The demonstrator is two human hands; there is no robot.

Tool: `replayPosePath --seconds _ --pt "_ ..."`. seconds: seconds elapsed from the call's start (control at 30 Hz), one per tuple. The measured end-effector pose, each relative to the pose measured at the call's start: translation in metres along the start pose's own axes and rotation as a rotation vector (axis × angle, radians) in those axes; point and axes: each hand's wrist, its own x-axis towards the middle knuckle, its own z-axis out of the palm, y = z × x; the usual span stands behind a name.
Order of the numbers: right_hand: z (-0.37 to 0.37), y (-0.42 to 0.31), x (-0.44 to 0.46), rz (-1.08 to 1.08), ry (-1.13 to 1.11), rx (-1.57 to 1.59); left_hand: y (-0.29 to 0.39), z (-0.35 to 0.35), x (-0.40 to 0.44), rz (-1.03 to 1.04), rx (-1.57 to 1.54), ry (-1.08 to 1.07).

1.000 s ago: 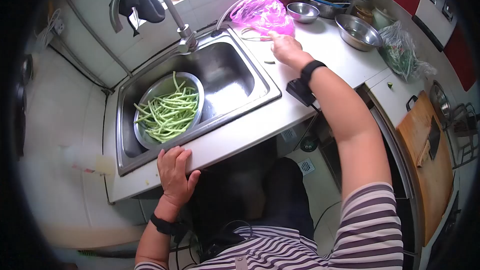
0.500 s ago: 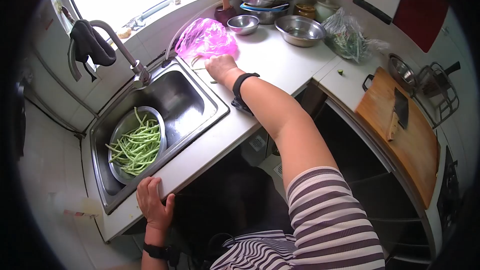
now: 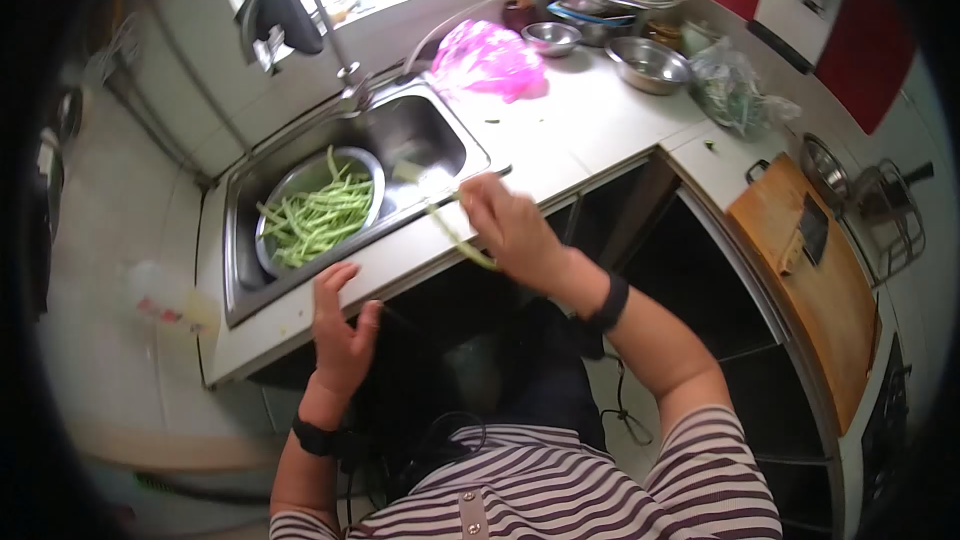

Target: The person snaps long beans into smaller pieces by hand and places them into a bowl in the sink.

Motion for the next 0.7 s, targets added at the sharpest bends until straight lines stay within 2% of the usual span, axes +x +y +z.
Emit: replayPosePath --seconds 0.03,0.1,0.17,0.23,0.27,0.37,0.57,0.7 --pt "0.011 -0.009 -0.022 0.034 -0.121 0.001 0.015 0.000 -0.002 0.071 0.030 -0.015" --pt "0.036 -0.021 -0.063 -0.029 -0.207 0.073 0.044 0.004 -0.009 0.191 0.096 -0.092" --pt "0.046 -0.037 -0.089 -0.165 -0.300 -0.065 0.056 0.014 -0.019 0.264 0.133 -0.205" --pt "0.049 -0.043 -0.101 -0.227 -0.281 -0.054 0.064 0.014 -0.035 -0.192 -0.123 -0.513" --pt "0.049 -0.044 -0.103 -0.263 -0.258 -0.055 0.058 0.018 -0.045 -0.170 -0.231 -0.414" --pt "0.041 -0.045 -0.105 -0.298 -0.339 -0.228 0.059 0.014 -0.051 -0.304 -0.193 -0.581" --pt "0.047 -0.044 -0.111 -0.298 -0.360 -0.338 0.047 0.026 -0.070 -0.161 -0.094 -0.452" --pt "0.050 -0.046 -0.114 -0.283 -0.428 -0.352 0.048 0.024 -0.071 -0.117 0.055 -0.449"
